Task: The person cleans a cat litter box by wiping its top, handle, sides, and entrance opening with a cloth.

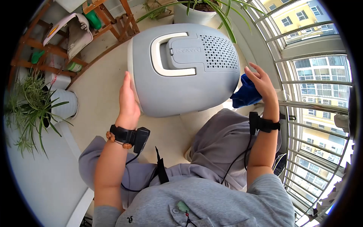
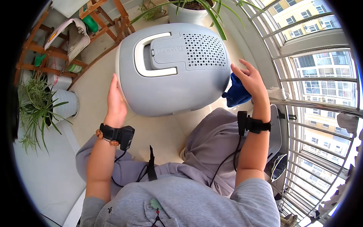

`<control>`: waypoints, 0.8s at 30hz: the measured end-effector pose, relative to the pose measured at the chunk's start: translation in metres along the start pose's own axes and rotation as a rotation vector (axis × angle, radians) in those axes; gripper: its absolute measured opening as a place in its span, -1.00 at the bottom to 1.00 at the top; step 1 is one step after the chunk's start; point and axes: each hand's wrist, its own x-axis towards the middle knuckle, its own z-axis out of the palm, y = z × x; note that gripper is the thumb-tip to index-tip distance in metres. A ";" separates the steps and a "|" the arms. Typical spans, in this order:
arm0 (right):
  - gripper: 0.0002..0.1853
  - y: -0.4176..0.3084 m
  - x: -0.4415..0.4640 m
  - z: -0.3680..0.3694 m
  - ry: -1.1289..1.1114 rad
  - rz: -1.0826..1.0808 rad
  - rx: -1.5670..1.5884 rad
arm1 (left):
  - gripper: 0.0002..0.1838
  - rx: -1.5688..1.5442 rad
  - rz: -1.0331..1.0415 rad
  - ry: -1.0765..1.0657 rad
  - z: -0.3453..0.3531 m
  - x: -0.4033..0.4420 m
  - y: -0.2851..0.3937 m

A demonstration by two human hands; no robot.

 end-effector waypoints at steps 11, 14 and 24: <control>-0.09 0.076 0.034 -0.046 0.203 0.037 -0.108 | -0.42 0.105 -0.084 -0.177 0.126 0.000 -0.033; -0.16 0.094 0.040 -0.064 0.286 0.076 -0.224 | -0.41 0.079 -0.101 -0.265 0.151 0.013 -0.051; -0.10 0.091 0.053 -0.080 0.486 0.239 -0.556 | -0.40 0.187 -0.022 -0.289 0.210 0.032 -0.103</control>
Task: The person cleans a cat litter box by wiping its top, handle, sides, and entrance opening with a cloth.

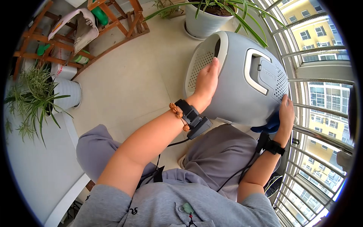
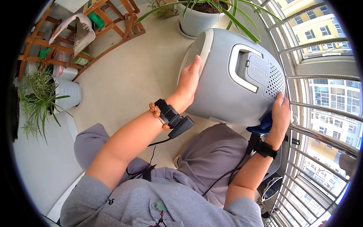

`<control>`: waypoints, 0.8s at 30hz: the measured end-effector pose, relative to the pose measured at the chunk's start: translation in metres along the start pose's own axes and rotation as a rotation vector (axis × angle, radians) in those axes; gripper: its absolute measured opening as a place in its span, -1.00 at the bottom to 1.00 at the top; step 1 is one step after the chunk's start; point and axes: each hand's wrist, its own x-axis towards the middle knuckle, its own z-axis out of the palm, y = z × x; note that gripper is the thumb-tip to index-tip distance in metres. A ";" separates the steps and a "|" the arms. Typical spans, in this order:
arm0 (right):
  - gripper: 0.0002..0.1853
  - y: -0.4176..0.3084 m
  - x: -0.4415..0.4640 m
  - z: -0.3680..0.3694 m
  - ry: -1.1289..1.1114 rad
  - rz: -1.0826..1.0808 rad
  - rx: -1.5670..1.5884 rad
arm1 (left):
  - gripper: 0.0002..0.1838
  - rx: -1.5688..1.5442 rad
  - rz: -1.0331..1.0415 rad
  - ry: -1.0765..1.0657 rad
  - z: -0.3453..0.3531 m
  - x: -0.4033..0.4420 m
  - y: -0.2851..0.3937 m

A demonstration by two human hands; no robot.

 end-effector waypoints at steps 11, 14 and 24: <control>0.02 0.007 0.024 0.019 0.172 -0.156 0.542 | -0.42 0.082 0.159 -0.029 0.004 -0.011 -0.022; -0.04 0.022 0.024 0.008 0.149 0.059 0.073 | -0.44 0.076 0.149 -0.026 0.005 -0.018 -0.017; 0.08 0.010 -0.009 0.003 -0.429 0.097 0.423 | -0.47 0.089 0.219 -0.050 0.022 -0.044 -0.038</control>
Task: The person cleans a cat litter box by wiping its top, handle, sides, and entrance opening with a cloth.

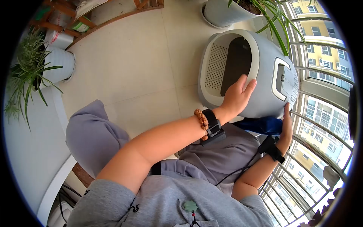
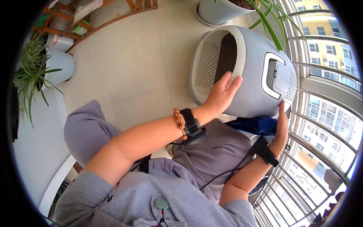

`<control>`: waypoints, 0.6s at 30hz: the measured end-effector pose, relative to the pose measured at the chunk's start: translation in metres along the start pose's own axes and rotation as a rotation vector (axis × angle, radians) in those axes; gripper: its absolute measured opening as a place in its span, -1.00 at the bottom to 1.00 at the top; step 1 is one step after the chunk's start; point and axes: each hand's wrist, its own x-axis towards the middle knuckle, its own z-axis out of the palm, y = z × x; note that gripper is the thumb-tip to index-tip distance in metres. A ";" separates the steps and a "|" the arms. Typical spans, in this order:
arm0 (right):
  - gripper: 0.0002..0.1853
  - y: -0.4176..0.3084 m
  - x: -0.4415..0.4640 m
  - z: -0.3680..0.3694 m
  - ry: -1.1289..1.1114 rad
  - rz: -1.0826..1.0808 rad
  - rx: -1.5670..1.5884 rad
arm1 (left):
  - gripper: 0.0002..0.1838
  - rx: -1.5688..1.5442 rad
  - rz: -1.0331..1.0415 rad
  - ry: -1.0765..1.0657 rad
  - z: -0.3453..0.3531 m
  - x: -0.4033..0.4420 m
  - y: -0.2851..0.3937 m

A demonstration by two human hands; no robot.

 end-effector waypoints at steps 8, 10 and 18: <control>-0.05 0.003 0.009 0.004 0.155 -0.105 0.023 | -0.57 -0.108 -0.017 -0.030 0.004 -0.028 -0.001; -0.07 -0.008 0.003 0.013 0.096 -0.144 0.142 | -0.61 -0.162 0.017 -0.052 0.015 -0.031 -0.010; -0.12 -0.017 -0.006 -0.014 0.232 -0.070 -0.055 | -0.63 0.006 0.081 -0.093 0.009 -0.011 -0.020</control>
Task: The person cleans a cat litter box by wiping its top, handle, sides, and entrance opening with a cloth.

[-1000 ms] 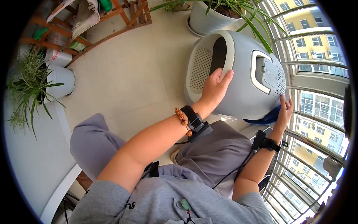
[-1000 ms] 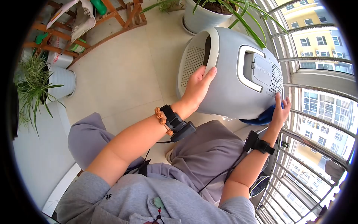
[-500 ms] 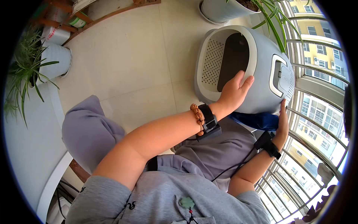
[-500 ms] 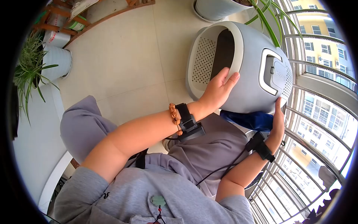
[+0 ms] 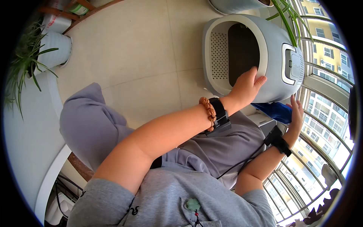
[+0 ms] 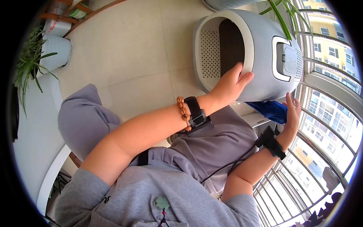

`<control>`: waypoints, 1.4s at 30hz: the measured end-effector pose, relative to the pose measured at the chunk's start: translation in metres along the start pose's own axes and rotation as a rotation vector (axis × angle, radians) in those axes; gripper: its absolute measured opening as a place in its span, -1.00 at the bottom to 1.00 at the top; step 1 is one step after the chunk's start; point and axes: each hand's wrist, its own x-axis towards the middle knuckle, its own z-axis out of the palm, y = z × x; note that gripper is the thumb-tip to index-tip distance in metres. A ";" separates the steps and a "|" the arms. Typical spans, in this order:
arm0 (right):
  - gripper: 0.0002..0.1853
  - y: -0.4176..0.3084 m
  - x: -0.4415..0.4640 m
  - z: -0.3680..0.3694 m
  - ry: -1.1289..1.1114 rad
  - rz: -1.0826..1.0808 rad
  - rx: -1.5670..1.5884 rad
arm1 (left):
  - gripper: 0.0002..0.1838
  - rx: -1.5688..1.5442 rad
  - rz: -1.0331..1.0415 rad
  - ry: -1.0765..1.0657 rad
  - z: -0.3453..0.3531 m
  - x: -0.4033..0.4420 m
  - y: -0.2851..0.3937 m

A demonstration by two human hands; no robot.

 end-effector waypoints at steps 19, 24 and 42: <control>-0.68 -0.027 -0.056 0.069 0.302 -0.975 0.811 | -0.07 1.135 0.796 -0.427 -0.031 0.058 0.069; -0.46 -0.021 -0.008 0.089 0.604 -1.163 0.036 | 0.11 1.278 0.774 -0.497 -0.028 0.064 0.066; -0.30 0.121 0.128 0.132 0.426 -0.388 0.879 | 0.14 1.451 0.704 -0.611 -0.023 0.065 0.072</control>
